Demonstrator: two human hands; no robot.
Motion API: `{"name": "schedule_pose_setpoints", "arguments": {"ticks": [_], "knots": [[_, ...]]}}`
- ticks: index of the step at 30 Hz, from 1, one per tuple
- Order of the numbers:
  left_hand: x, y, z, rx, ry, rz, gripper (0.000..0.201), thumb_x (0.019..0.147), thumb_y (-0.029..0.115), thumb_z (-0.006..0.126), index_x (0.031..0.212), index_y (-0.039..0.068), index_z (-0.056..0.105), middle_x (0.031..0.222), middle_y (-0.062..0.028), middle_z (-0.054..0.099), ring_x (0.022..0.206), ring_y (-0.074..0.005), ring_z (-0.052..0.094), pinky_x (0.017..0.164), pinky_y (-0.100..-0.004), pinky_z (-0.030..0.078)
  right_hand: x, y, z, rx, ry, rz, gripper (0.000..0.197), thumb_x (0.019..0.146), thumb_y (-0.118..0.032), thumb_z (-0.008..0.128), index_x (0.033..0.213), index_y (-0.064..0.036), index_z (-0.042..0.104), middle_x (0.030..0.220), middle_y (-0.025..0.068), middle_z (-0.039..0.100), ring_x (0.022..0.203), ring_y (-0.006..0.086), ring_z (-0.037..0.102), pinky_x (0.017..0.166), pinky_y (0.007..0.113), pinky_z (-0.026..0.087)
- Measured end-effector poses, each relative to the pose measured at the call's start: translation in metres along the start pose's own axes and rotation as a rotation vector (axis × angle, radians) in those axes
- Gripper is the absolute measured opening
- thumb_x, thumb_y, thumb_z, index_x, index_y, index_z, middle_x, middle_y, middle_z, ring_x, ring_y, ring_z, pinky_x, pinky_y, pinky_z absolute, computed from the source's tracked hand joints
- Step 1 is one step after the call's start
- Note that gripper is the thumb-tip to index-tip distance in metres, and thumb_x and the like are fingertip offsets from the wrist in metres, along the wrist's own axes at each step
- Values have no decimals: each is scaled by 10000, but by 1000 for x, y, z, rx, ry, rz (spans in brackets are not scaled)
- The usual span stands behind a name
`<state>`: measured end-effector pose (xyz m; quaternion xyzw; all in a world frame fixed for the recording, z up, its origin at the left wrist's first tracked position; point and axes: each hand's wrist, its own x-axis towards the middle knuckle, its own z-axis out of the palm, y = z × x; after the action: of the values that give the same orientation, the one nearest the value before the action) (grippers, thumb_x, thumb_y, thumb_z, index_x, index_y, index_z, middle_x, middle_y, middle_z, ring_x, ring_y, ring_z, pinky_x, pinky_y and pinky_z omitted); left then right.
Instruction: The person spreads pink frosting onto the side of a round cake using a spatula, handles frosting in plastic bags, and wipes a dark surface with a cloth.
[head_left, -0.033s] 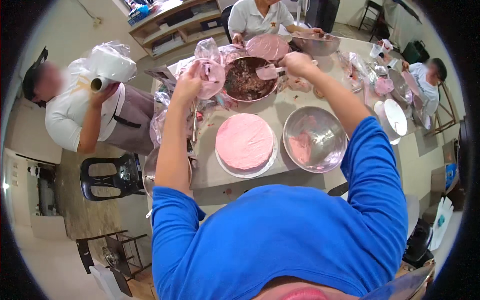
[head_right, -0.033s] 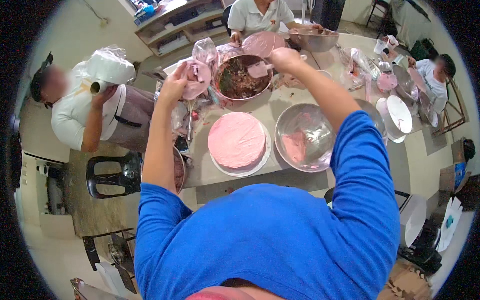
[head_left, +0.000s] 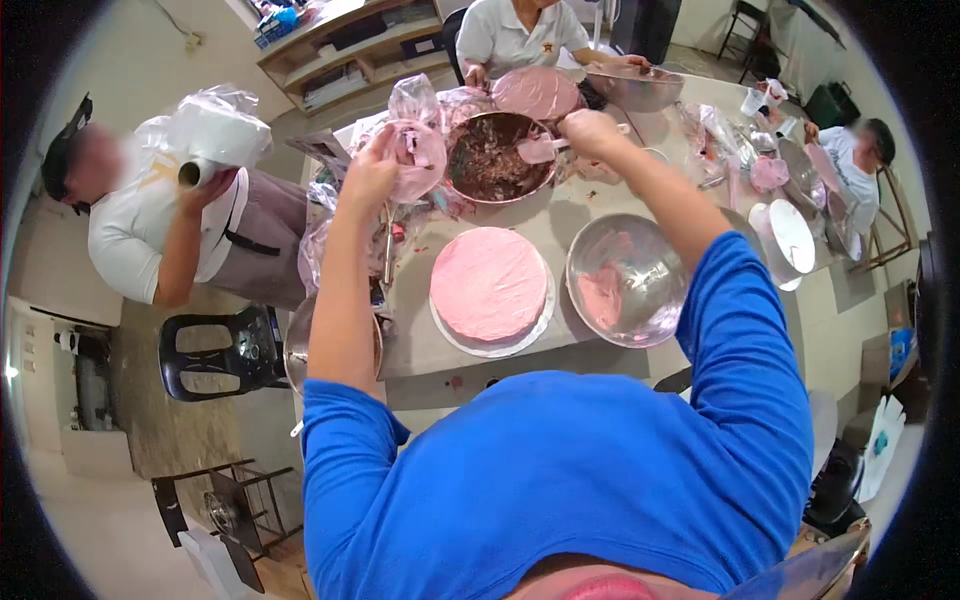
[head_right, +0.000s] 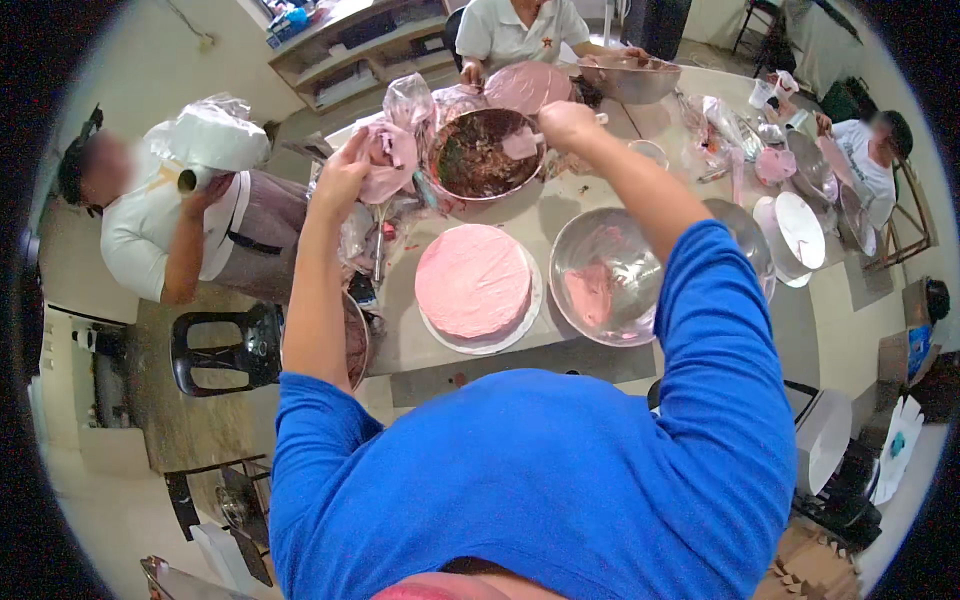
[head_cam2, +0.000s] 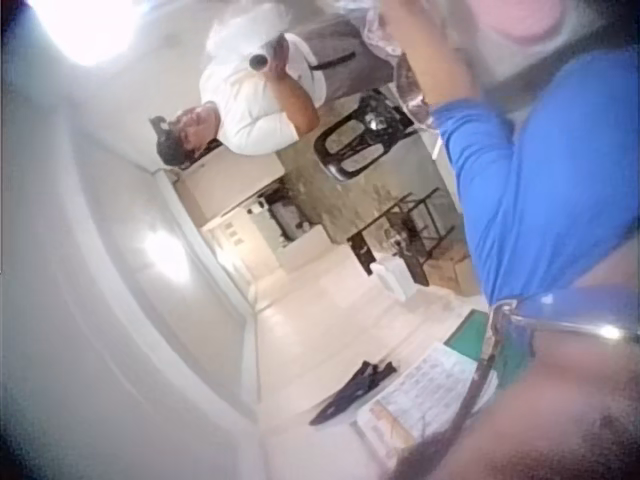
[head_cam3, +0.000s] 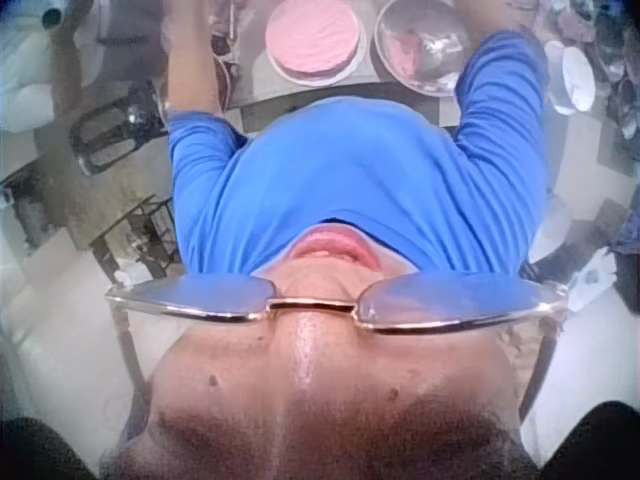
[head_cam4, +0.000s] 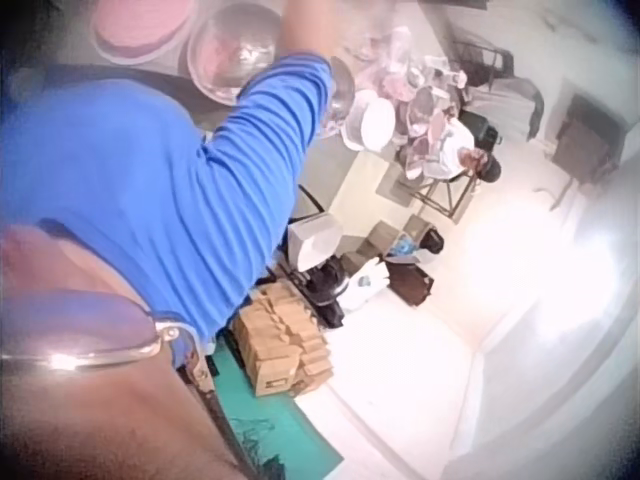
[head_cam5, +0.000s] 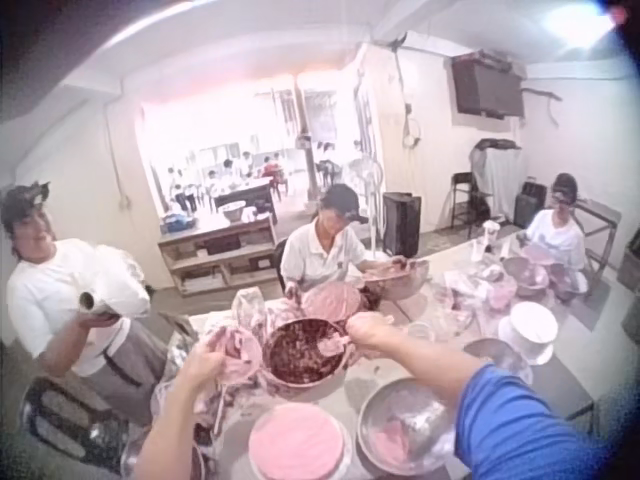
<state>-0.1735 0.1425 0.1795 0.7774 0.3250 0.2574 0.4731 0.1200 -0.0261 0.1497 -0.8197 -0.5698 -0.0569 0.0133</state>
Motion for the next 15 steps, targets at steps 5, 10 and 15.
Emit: {"name": "schedule_pose_setpoints", "arguments": {"ticks": [5, 10, 15], "knots": [[-21, -8, -16, -187, 12, 17, 568, 703, -44, 414, 1270, -40, 367, 1164, -77, 504, 770, -56, 506, 667, -162, 398, 35, -15, 57, -148, -147, -16, 216, 724, -154, 515, 864, -95, 668, 866, 82, 650, 809, 237, 632, 639, 367, 497], [-34, -10, -24, -339, 19, -44, 611, 670, -78, 383, 1280, -44, 348, 1264, -106, 412, 1066, -136, 415, 882, -224, 322, 54, -31, 71, -235, -260, 56, 220, 763, -177, 507, 911, -140, 665, 946, 39, 647, 858, 192, 627, 692, 389, 464], [-37, -11, -31, -396, 4, -34, 613, 673, -70, 388, 1284, -31, 350, 1231, -87, 450, 1003, -107, 476, 837, -196, 368, 55, -32, 85, -171, -239, 66, 195, 726, -133, 533, 871, -120, 663, 905, 71, 651, 867, 221, 624, 756, 401, 432]]}}
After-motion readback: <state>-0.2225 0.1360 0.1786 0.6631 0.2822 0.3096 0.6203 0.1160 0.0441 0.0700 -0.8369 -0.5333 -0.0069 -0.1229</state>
